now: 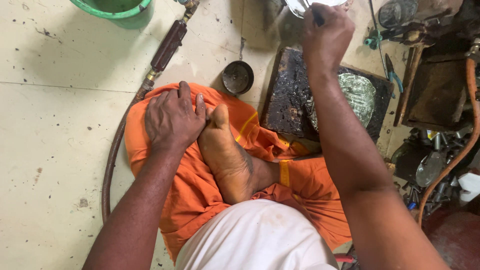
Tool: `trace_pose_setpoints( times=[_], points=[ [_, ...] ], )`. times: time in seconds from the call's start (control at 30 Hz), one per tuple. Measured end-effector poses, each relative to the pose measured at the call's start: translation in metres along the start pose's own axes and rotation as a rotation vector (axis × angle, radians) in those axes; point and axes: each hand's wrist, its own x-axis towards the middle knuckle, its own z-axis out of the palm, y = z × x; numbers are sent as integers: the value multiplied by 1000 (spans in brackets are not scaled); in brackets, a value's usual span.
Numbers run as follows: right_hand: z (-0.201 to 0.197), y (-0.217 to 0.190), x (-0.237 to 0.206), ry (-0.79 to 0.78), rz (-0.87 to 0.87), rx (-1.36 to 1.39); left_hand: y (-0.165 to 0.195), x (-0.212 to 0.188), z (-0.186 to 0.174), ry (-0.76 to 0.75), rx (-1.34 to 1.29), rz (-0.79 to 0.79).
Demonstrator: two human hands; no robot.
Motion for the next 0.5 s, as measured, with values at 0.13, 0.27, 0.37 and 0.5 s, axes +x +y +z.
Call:
trace_pose_setpoints(
  times=[0.13, 0.27, 0.37, 0.5],
  points=[
    [-4, 21, -14, 15, 99, 85, 0, 0, 0, 11, -4, -1],
    [-20, 16, -73, -58, -37, -80, -1, 1, 0, -38, 8, -14],
    [-37, 0, -117, -153, 165, -123, 0, 0, -1, 27, 19, 16],
    [-53, -16, -138, -231, 141, 74, 1, -1, 0, 2, 16, -9]
  ],
)
